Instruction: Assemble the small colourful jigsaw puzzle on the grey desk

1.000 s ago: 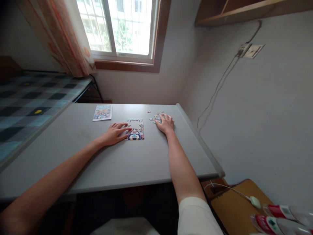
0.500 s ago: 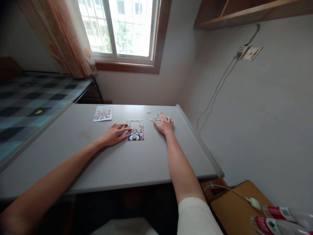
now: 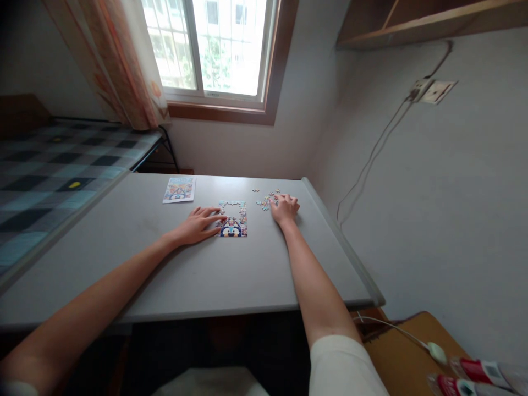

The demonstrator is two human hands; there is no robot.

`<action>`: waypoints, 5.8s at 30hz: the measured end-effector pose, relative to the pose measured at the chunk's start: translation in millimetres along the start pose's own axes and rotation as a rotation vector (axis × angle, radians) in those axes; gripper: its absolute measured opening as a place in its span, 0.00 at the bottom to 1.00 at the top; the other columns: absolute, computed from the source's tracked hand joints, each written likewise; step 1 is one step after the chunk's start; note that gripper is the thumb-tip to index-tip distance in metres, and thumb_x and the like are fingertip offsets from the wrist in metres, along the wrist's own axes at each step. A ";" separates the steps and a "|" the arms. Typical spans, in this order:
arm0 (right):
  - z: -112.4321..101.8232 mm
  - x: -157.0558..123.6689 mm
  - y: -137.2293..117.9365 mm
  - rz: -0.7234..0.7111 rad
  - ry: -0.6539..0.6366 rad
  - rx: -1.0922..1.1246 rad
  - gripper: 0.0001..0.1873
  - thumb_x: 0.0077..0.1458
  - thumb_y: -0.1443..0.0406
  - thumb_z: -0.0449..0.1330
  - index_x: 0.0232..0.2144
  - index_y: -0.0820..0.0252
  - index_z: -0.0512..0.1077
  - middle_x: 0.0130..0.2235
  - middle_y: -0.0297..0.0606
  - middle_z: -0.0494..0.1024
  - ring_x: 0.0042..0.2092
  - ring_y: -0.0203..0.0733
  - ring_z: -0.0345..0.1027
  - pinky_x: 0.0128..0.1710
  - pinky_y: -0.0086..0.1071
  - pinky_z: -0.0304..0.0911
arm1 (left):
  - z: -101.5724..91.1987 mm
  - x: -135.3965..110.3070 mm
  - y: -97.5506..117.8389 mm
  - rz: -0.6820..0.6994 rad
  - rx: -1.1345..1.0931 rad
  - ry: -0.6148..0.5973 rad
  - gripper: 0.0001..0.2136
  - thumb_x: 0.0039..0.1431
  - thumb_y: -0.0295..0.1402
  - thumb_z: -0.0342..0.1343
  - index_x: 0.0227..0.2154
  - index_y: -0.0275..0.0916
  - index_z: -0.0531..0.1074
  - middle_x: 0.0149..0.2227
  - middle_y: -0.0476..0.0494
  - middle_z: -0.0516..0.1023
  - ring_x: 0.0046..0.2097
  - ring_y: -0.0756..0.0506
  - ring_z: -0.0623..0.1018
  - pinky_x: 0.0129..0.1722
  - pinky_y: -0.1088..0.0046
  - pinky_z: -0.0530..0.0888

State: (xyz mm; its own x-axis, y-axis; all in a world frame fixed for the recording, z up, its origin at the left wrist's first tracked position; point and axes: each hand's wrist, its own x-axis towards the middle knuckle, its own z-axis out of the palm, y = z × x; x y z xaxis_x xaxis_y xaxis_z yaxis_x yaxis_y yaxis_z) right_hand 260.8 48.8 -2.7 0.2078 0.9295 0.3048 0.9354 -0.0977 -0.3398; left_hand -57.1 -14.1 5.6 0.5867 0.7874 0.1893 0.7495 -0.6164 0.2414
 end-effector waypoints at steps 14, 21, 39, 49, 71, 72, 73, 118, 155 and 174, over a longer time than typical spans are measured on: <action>8.2 52.7 -14.5 0.162 -0.049 -0.114 0.15 0.52 0.55 0.60 0.38 0.56 0.78 0.50 0.45 0.72 0.53 0.56 0.58 0.52 0.49 0.52 | 1.1 -0.4 -0.1 0.002 -0.011 0.003 0.21 0.65 0.49 0.45 0.59 0.56 0.65 0.63 0.46 0.61 0.63 0.39 0.61 0.64 0.50 0.49; 12.0 72.4 -8.7 0.331 -0.095 0.073 0.08 0.41 0.64 0.67 0.30 0.55 0.78 0.43 0.46 0.76 0.52 0.56 0.62 0.52 0.50 0.58 | 0.2 -0.3 0.3 0.013 -0.008 0.013 0.21 0.66 0.49 0.45 0.58 0.55 0.66 0.63 0.45 0.62 0.62 0.39 0.62 0.64 0.51 0.49; -17.3 17.5 -58.2 -0.010 -0.111 0.977 0.15 0.37 0.59 0.67 0.27 0.63 0.73 0.30 0.42 0.78 0.33 0.40 0.71 0.32 0.32 0.66 | -1.2 0.1 1.6 -0.005 0.005 -0.009 0.20 0.66 0.48 0.45 0.59 0.55 0.65 0.63 0.45 0.61 0.63 0.38 0.61 0.63 0.49 0.49; 2.7 -24.9 -63.1 -0.025 -0.215 1.052 0.13 0.39 0.60 0.66 0.28 0.63 0.75 0.28 0.40 0.79 0.33 0.42 0.73 0.37 0.36 0.69 | -0.3 0.5 0.8 0.004 0.027 0.013 0.20 0.66 0.48 0.46 0.58 0.56 0.66 0.63 0.45 0.62 0.62 0.39 0.63 0.63 0.51 0.52; 8.1 -44.0 -68.9 -0.107 -0.369 0.949 0.13 0.38 0.60 0.67 0.28 0.63 0.78 0.26 0.39 0.79 0.29 0.40 0.72 0.31 0.31 0.67 | 3.3 0.6 -2.3 -0.003 0.020 0.013 0.21 0.65 0.49 0.46 0.58 0.57 0.66 0.62 0.45 0.63 0.62 0.39 0.62 0.64 0.51 0.50; 8.4 -44.5 -69.0 -0.107 -0.378 0.950 0.14 0.38 0.61 0.67 0.29 0.63 0.79 0.26 0.39 0.79 0.29 0.39 0.72 0.31 0.31 0.67 | 3.2 0.6 -2.4 -0.001 0.021 0.010 0.21 0.65 0.49 0.46 0.58 0.56 0.66 0.62 0.45 0.63 0.62 0.39 0.62 0.64 0.51 0.50; 8.4 -45.0 -69.1 -0.109 -0.387 0.950 0.13 0.39 0.61 0.67 0.29 0.63 0.79 0.26 0.38 0.79 0.29 0.39 0.72 0.31 0.31 0.67 | 3.1 0.6 -2.5 0.000 0.021 0.009 0.21 0.65 0.50 0.45 0.58 0.56 0.66 0.62 0.45 0.63 0.62 0.39 0.62 0.63 0.52 0.50; 7.3 -49.7 -72.9 -0.267 -0.284 0.497 0.04 0.47 0.67 0.64 0.27 0.59 0.80 0.31 0.38 0.81 0.33 0.39 0.71 0.36 0.29 0.63 | 3.2 0.7 -2.2 -0.003 0.011 0.003 0.21 0.65 0.50 0.45 0.59 0.57 0.65 0.63 0.47 0.62 0.62 0.39 0.61 0.63 0.51 0.49; -4.7 -36.6 -52.1 0.006 -0.091 0.406 0.10 0.48 0.65 0.56 0.30 0.60 0.77 0.25 0.34 0.74 0.29 0.38 0.65 0.33 0.29 0.58 | 0.3 0.1 -0.3 0.002 0.037 -0.013 0.21 0.66 0.49 0.44 0.59 0.55 0.65 0.63 0.44 0.61 0.63 0.38 0.62 0.63 0.48 0.51; 5.0 -51.2 -74.0 -0.358 -0.257 0.414 0.07 0.49 0.63 0.62 0.27 0.56 0.80 0.31 0.35 0.79 0.34 0.37 0.67 0.38 0.29 0.58 | 3.8 1.4 -1.5 -0.017 0.041 -0.008 0.25 0.65 0.48 0.44 0.63 0.48 0.58 0.64 0.43 0.61 0.64 0.39 0.60 0.64 0.51 0.50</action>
State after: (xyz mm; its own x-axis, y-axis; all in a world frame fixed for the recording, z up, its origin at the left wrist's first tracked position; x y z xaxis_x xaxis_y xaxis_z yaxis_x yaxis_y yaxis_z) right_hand 179.5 10.2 2.4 -0.2239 0.9401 0.2571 0.7346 0.3361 -0.5894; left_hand -56.2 -12.1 1.9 0.5763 0.7976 0.1782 0.7710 -0.6029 0.2049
